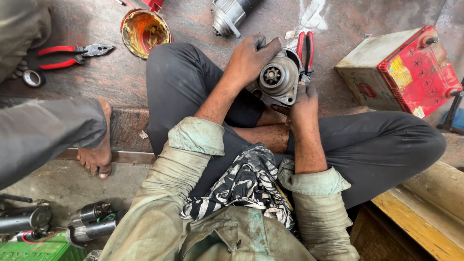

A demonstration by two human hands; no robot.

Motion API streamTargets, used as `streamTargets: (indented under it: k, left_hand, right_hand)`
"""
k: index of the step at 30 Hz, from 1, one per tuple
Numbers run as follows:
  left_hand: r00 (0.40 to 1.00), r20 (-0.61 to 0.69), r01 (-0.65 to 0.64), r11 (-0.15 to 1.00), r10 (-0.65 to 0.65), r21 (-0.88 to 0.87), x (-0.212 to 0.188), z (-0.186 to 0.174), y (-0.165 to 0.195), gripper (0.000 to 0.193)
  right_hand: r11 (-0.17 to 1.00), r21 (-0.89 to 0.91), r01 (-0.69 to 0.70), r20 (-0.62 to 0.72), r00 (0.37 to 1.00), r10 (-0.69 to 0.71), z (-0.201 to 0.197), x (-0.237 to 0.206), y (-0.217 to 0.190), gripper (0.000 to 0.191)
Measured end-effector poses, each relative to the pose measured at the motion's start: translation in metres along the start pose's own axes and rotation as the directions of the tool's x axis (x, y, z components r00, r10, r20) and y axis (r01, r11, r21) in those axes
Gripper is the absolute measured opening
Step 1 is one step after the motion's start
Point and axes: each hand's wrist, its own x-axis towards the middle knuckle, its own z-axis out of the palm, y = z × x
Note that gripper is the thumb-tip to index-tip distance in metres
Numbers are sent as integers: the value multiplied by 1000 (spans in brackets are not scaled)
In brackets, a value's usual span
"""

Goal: The person sits cross-legged on the workshop floor and works on a car starter motor held on their lap, turning and repositioning the unit while manipulating its parts by hand. Other starter motors, pliers, and a battery lie on the floor around them as they continue handling the component.

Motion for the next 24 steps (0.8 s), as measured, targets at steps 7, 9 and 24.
streamTargets:
  k: [7,9,24]
  left_hand:
    - [997,65,-29,993,36,-113,-1,-12,-1,48]
    - [996,81,-38,990,49,-133,-1,-16,-1,45]
    - [989,123,-19,888,85,-460,9,-6,-23,37]
  right_hand:
    - [997,-34,63,39,997,-62,6,-7,-8,33]
    - [995,-57,82,36,996,-80,8,-11,-9,33]
    - [971,-169,171,-138,971,-195,9,-10,-12,17]
